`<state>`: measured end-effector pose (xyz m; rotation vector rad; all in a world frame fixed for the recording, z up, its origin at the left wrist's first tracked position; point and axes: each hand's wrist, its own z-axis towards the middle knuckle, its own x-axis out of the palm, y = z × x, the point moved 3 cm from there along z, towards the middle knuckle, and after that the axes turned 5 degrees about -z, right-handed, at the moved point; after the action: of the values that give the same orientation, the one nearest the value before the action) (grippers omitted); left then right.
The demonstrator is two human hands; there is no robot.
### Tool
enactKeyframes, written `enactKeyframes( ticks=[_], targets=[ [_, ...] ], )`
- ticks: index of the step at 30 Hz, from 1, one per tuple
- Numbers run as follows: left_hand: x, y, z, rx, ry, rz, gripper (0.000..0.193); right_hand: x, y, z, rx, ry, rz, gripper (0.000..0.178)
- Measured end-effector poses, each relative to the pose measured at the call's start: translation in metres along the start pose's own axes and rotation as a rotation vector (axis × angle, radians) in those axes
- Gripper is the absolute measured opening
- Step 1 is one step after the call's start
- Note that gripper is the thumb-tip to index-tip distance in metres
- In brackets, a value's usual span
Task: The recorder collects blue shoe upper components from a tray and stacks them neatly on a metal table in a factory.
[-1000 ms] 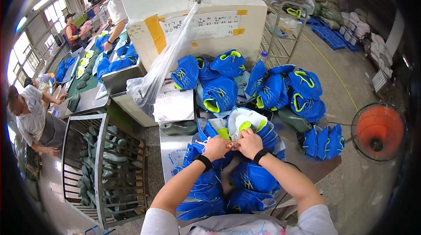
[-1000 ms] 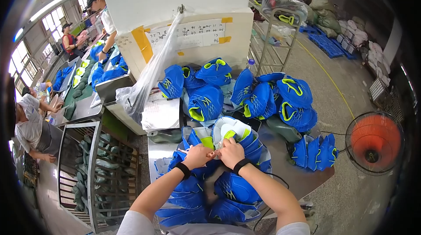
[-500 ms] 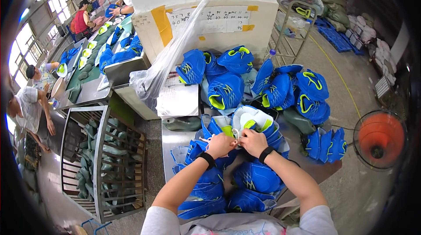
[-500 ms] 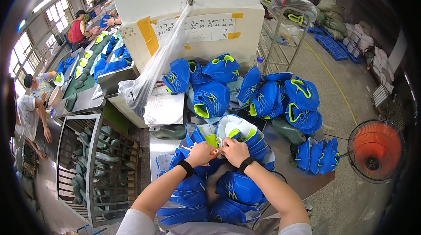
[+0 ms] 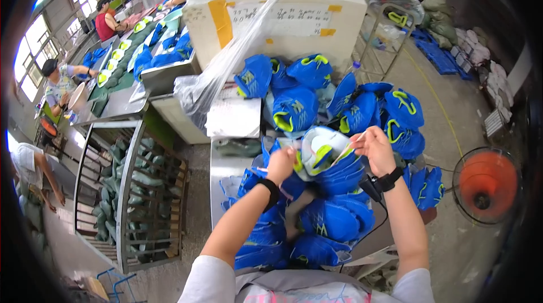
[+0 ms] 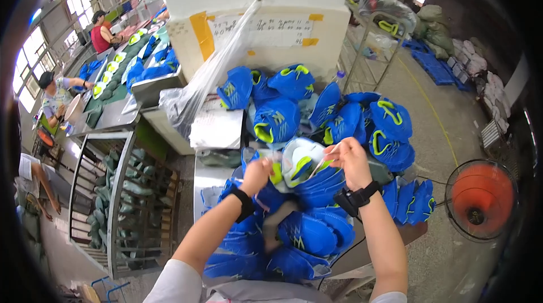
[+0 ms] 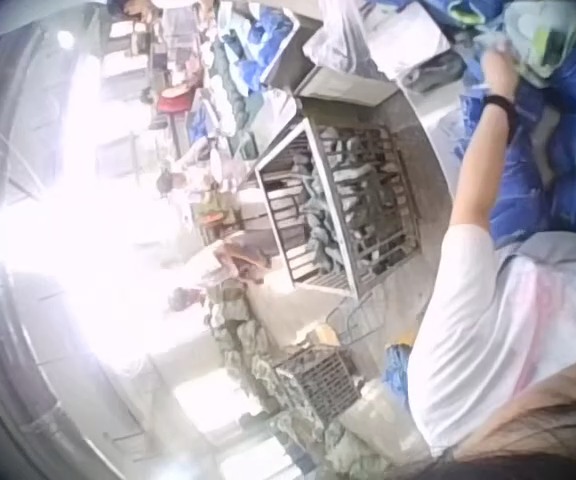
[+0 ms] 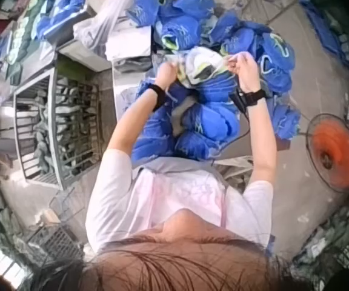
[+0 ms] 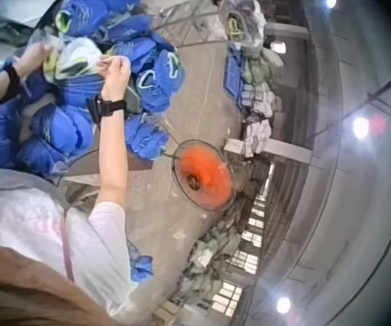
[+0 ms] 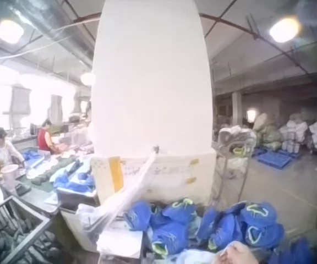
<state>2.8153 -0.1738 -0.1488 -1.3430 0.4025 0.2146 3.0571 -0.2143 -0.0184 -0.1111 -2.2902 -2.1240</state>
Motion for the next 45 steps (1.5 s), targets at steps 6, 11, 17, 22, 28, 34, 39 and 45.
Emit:
enactKeyframes(
  ticks=[6,11,17,22,28,34,39,45],
  targets=[
    [-0.054,-0.016,0.001,-0.083,-0.063,-0.027,0.032,-0.016,-0.016,0.013,-0.241,-0.239,-0.156,0.014],
    [-0.075,-0.050,-0.003,-0.001,-0.050,0.192,0.027,0.080,-0.046,0.005,0.341,0.579,-1.009,0.032],
    [-0.056,-0.080,-0.014,0.213,-0.039,0.188,0.016,0.135,-0.072,0.005,0.028,0.335,-0.871,0.031],
    [-0.033,-0.041,-0.027,-0.023,0.389,0.279,0.028,0.117,-0.084,0.030,0.126,0.365,-0.653,0.029],
    [-0.035,-0.042,-0.025,0.111,0.345,0.560,0.014,0.128,-0.041,0.012,0.104,0.123,-0.200,0.027],
    [-0.035,-0.027,-0.017,-0.001,0.239,0.819,0.013,0.184,0.120,-0.076,-0.554,0.428,-0.188,0.026],
    [-0.024,-0.015,-0.012,0.119,0.328,0.602,0.015,0.214,0.096,-0.137,-0.918,0.669,-0.401,0.015],
    [-0.059,0.006,-0.004,-0.129,0.286,-0.120,0.019,0.193,0.047,-0.160,-0.548,0.532,-0.944,0.048]
  ],
)
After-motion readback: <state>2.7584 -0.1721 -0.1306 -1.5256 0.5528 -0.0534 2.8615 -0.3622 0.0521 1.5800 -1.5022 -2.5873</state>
